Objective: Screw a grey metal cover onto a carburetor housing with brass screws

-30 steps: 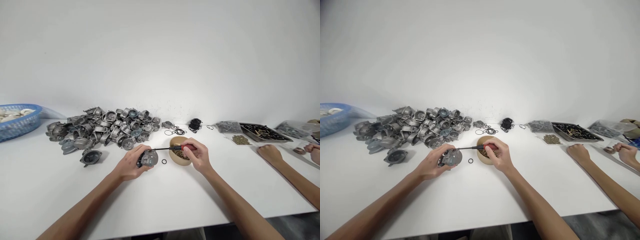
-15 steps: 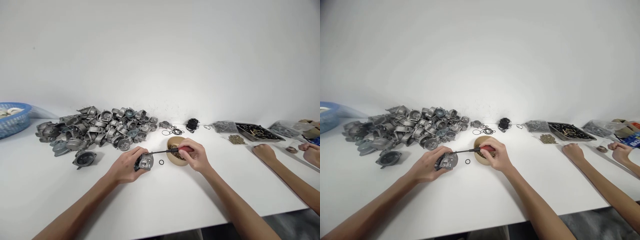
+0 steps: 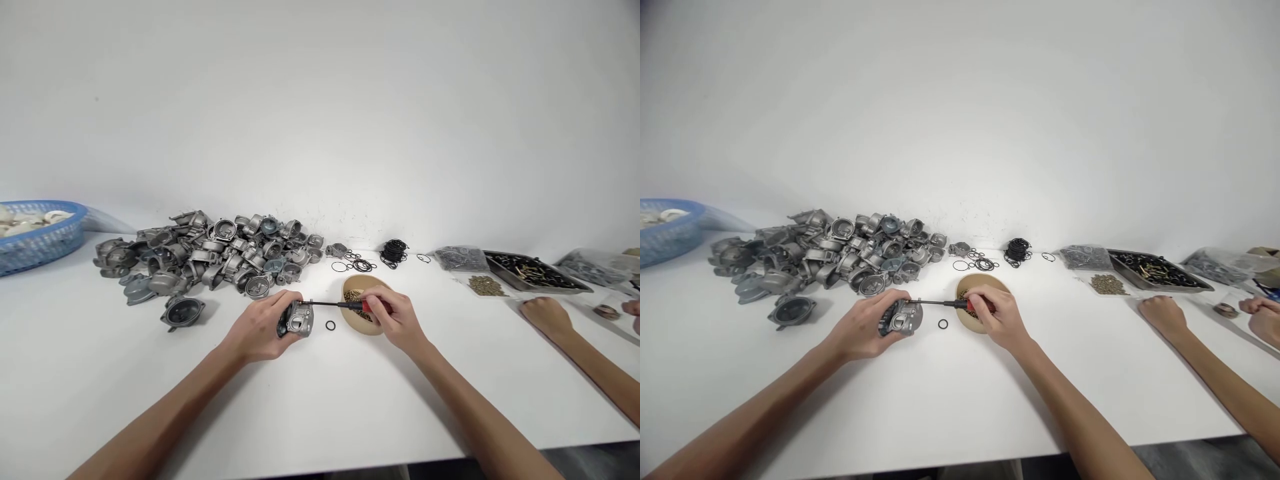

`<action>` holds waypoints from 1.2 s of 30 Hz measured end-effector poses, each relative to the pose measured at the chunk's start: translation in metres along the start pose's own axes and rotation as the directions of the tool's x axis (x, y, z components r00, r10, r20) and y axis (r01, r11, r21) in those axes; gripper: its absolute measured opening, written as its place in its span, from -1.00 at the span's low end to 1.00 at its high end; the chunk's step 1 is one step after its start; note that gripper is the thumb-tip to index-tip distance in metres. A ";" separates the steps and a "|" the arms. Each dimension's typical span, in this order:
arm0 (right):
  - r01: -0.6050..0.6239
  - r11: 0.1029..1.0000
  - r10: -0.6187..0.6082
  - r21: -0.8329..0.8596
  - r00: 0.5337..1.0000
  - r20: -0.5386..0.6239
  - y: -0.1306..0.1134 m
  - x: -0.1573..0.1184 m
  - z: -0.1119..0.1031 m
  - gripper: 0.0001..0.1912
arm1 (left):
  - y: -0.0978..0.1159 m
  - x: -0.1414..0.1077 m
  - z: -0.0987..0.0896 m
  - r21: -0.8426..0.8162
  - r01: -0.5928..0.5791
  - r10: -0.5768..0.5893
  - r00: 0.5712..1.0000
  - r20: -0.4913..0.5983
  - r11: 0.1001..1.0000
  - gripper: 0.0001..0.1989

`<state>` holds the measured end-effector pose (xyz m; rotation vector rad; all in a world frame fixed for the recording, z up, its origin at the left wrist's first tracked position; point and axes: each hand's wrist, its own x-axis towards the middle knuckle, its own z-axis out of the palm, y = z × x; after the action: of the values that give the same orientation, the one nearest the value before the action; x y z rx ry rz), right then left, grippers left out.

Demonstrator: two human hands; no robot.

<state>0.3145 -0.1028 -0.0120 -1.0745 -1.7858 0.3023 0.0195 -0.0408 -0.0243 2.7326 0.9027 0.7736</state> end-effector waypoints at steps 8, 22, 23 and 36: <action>0.119 0.991 -0.115 0.065 0.991 -0.073 -0.005 0.004 -0.007 -0.92 | 0.002 0.001 -0.001 -0.016 0.048 -0.048 0.999 -0.025 0.999 -0.56; 0.073 0.993 -0.070 0.093 0.997 -0.042 0.000 0.003 -0.008 -0.95 | 0.004 0.000 0.001 -0.077 0.051 -0.051 0.999 0.004 0.996 -0.55; 0.072 0.993 -0.069 0.096 0.997 -0.040 0.001 0.003 -0.008 -0.95 | 0.004 0.000 0.001 -0.076 0.049 -0.049 0.999 0.004 0.996 -0.55; 0.074 0.991 -0.069 0.112 0.997 -0.045 0.005 0.001 -0.008 -0.95 | 0.005 0.000 0.001 -0.068 0.044 -0.045 0.999 -0.003 0.997 -0.54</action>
<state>0.3238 -0.1015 -0.0101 -0.9283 -1.7444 0.3319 0.0222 -0.0447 -0.0243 2.6438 0.9175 0.7881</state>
